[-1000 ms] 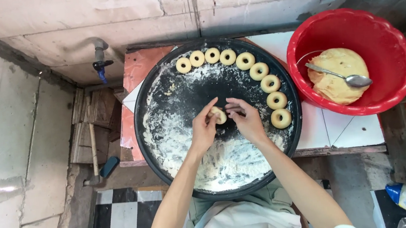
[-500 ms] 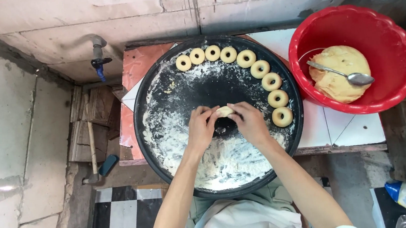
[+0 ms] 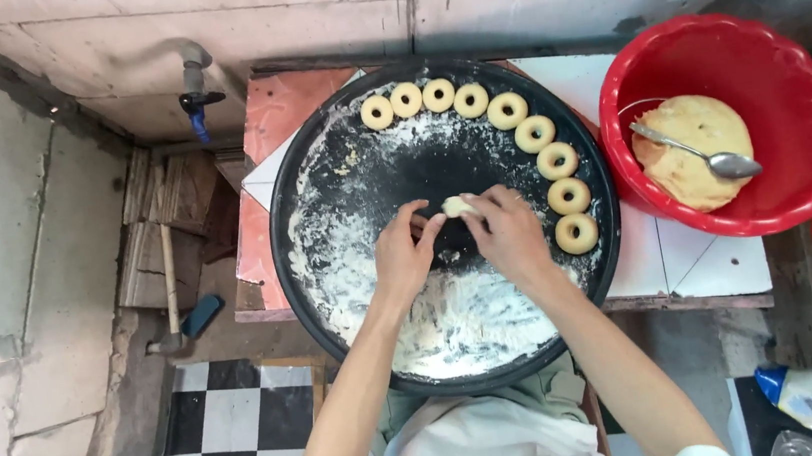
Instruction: Shaping pieces of dough into donut rings and arranging them on a floured tray.
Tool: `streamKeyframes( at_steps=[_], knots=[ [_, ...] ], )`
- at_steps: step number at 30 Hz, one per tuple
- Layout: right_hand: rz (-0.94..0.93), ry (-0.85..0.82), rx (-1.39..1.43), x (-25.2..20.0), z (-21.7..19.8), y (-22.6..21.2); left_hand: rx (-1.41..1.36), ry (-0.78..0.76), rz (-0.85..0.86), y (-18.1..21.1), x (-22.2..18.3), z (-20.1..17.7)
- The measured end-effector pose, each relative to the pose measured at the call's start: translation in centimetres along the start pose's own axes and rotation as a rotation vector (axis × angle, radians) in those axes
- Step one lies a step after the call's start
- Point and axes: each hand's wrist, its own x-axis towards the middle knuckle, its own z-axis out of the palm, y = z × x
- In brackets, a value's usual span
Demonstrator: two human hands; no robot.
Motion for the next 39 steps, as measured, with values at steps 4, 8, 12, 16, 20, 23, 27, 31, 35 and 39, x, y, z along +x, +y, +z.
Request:
streamKeyframes(
  at_steps=[4,8,12,16,20,23,27,31,35,39],
  knots=[
    [-0.058,-0.168,-0.035,-0.3,0.9,1.0,0.019,-0.008,0.004,-0.8,0.3,0.0],
    [-0.289,-0.213,-0.138,1.6,2.4,-0.4,-0.016,0.055,0.044,-0.4,0.2,-0.6],
    [-0.277,-0.350,-0.223,5.0,4.4,-3.4,-0.074,0.207,0.165,-0.5,0.3,-0.8],
    [-0.281,-0.266,-0.294,10.0,6.2,-3.8,-0.100,0.249,0.183,-1.4,0.9,-0.9],
    [-0.064,-0.206,-0.264,10.7,8.4,-1.9,0.557,0.181,0.193,-4.0,1.4,0.3],
    [-0.098,-0.057,-0.296,6.7,8.8,-1.0,0.826,0.142,0.154,-3.3,1.2,0.4],
    [-0.203,-0.240,-0.196,0.9,5.9,0.0,0.924,0.119,0.149,-3.9,1.6,0.9],
    [-0.203,-0.352,-0.201,1.3,6.4,0.2,0.863,0.075,0.132,-4.0,1.6,0.2],
    [-0.236,-0.189,-0.240,7.5,9.6,-0.4,0.840,0.065,0.152,-4.5,2.0,-0.3],
    [-0.152,-0.127,-0.251,13.8,12.0,-0.3,0.804,0.064,0.167,-5.1,2.1,-0.2]
  ],
)
